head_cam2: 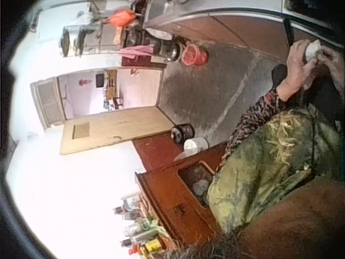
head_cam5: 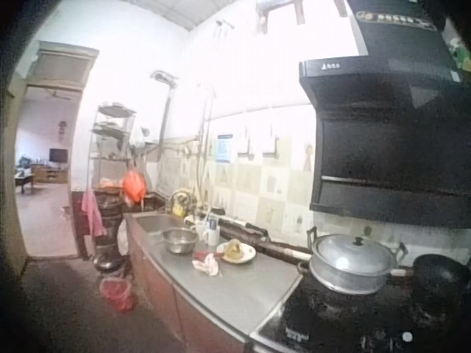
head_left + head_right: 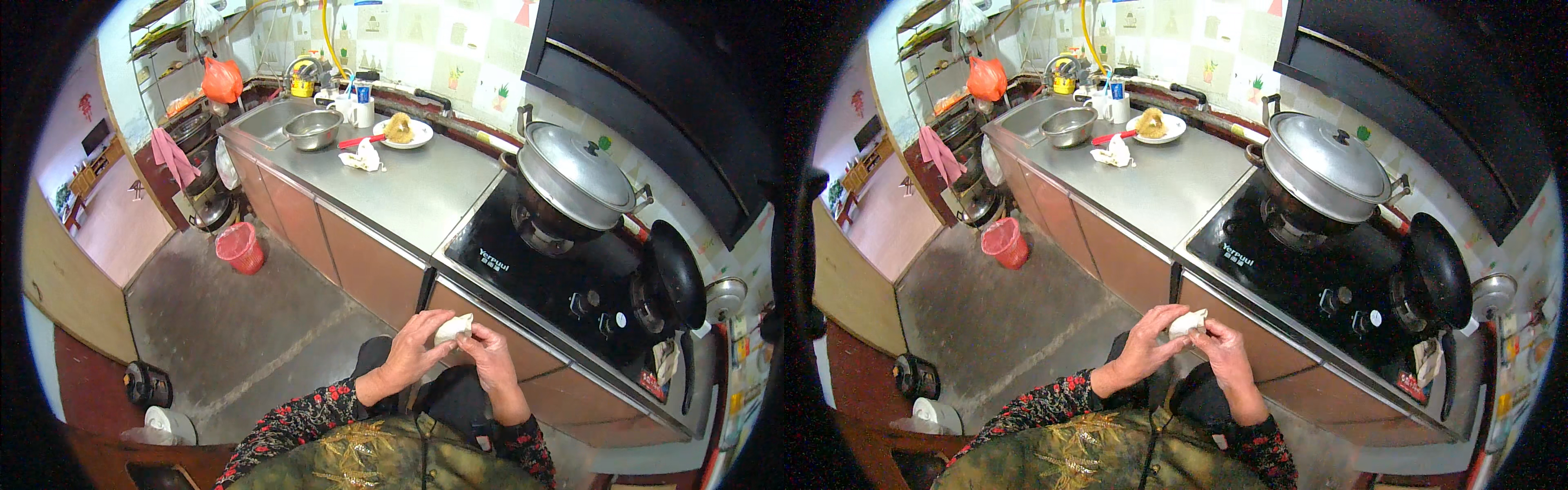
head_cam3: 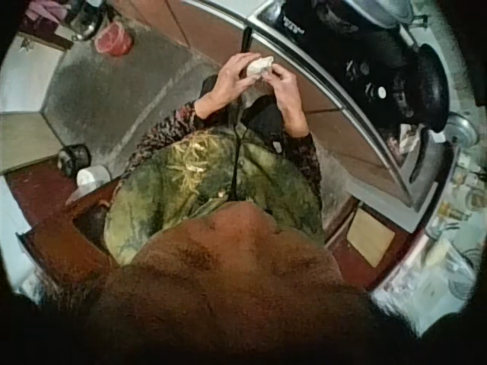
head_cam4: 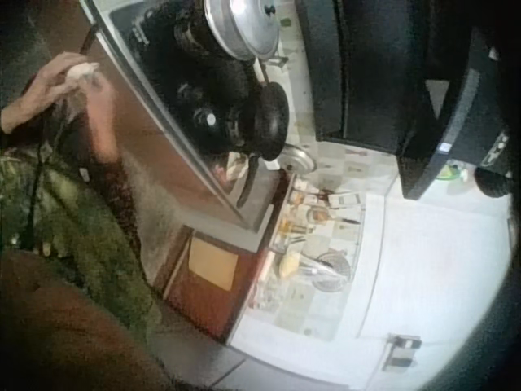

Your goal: The person wipes the stovetop and adjacent countertop with a cloth, then uses a knife to scrape residue from the stovetop surface. The cloth is folded and repositioned during the process.

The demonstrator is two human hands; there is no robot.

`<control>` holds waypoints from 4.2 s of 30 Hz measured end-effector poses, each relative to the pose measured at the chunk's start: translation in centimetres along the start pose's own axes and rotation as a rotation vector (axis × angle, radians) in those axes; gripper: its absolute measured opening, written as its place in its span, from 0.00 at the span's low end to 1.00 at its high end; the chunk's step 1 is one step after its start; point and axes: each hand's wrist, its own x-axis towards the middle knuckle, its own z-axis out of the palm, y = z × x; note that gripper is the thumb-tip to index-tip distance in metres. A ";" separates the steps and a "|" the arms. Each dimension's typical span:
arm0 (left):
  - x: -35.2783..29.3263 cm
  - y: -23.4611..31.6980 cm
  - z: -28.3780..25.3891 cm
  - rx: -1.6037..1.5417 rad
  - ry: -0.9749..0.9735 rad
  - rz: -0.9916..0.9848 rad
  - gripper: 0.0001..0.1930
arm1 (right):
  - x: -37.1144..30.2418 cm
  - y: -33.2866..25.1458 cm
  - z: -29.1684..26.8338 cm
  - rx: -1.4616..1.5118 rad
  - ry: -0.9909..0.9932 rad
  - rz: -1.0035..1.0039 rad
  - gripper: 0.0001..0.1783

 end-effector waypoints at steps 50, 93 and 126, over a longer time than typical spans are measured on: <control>27.9 -12.1 -3.0 0.533 -0.182 0.030 0.14 | 7.4 -4.3 -9.1 -0.926 0.458 -0.332 0.06; 33.0 -16.0 3.2 0.665 -0.479 0.162 0.08 | 7.9 -4.3 -8.4 -1.085 0.547 -0.434 0.07; 10.5 -7.5 -9.9 0.545 -0.007 -0.012 0.10 | 7.4 -3.4 -9.3 -1.108 0.558 -0.551 0.07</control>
